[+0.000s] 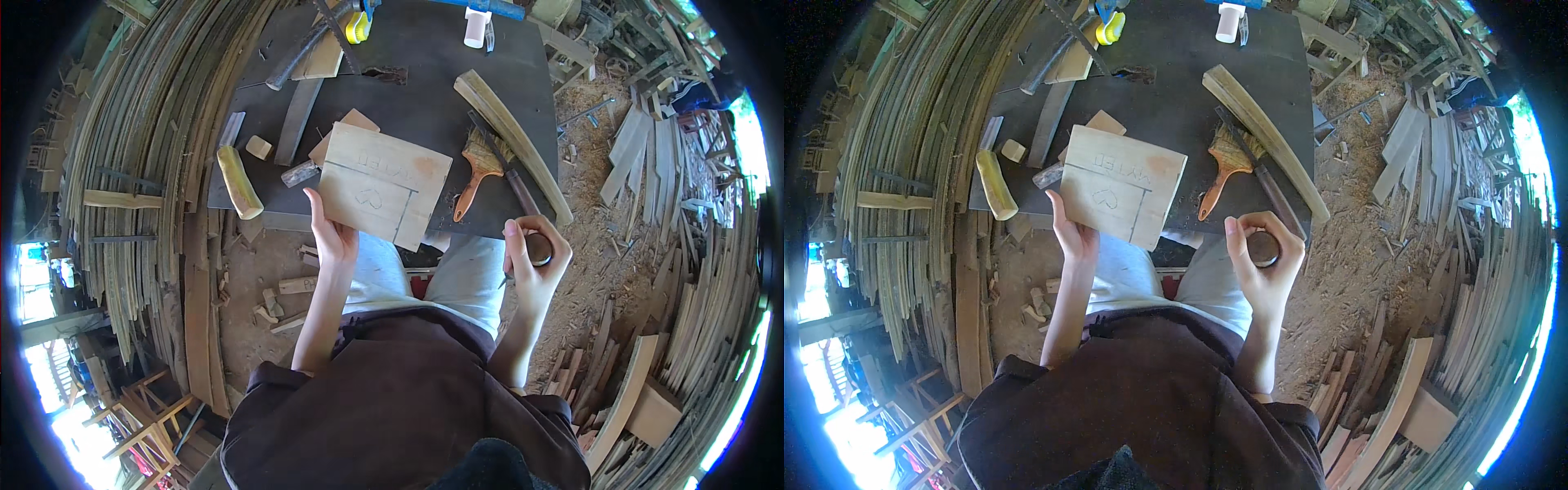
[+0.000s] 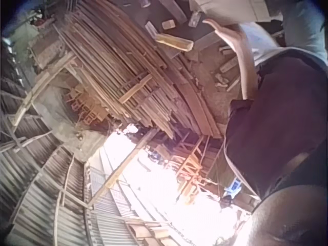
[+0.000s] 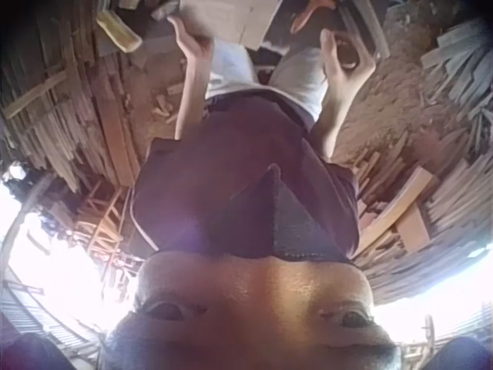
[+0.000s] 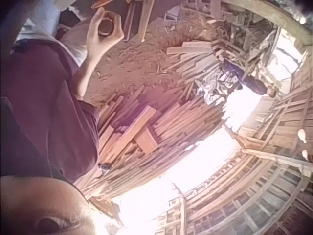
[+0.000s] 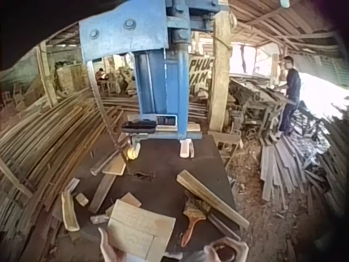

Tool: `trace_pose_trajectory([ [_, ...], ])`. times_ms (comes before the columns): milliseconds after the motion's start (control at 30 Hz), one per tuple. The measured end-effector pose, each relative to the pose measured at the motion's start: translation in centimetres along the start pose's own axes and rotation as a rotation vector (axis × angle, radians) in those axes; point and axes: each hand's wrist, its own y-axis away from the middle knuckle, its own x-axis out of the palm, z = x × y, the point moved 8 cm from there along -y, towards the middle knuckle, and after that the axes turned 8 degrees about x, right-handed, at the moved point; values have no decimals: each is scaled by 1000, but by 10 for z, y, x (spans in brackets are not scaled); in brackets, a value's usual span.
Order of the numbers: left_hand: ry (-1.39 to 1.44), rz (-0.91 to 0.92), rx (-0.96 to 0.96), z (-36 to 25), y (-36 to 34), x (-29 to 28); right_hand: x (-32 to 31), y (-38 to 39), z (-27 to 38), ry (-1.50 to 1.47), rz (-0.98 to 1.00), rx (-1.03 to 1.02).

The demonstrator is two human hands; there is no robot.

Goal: The person uses a chisel and a wooden mallet to carve a rectangular block of wood on a workbench. They repeatedly strike the chisel to remove material, pause to inspect the carved surface, and adjust the wood's position. The person also uses a brush to clear wood shavings from the work area.

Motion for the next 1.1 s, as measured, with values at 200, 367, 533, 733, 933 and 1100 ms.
trace_pose_trajectory([
  [200,-87,-93,43,5,-18,-6,4,1,1,14,34,16],
  [367,-112,48,93,-7,-43,-9,5,0,-1,23,45,-1],
  [533,-211,25,127,-9,-68,-12,3,-2,-3,29,30,-6],
  [733,-225,44,102,-9,-76,-24,4,0,1,24,37,5],
  [933,-419,24,179,-16,-71,-19,10,3,5,20,69,-16],
  [1100,-430,30,155,-17,-69,-23,9,2,7,28,66,-21],
])
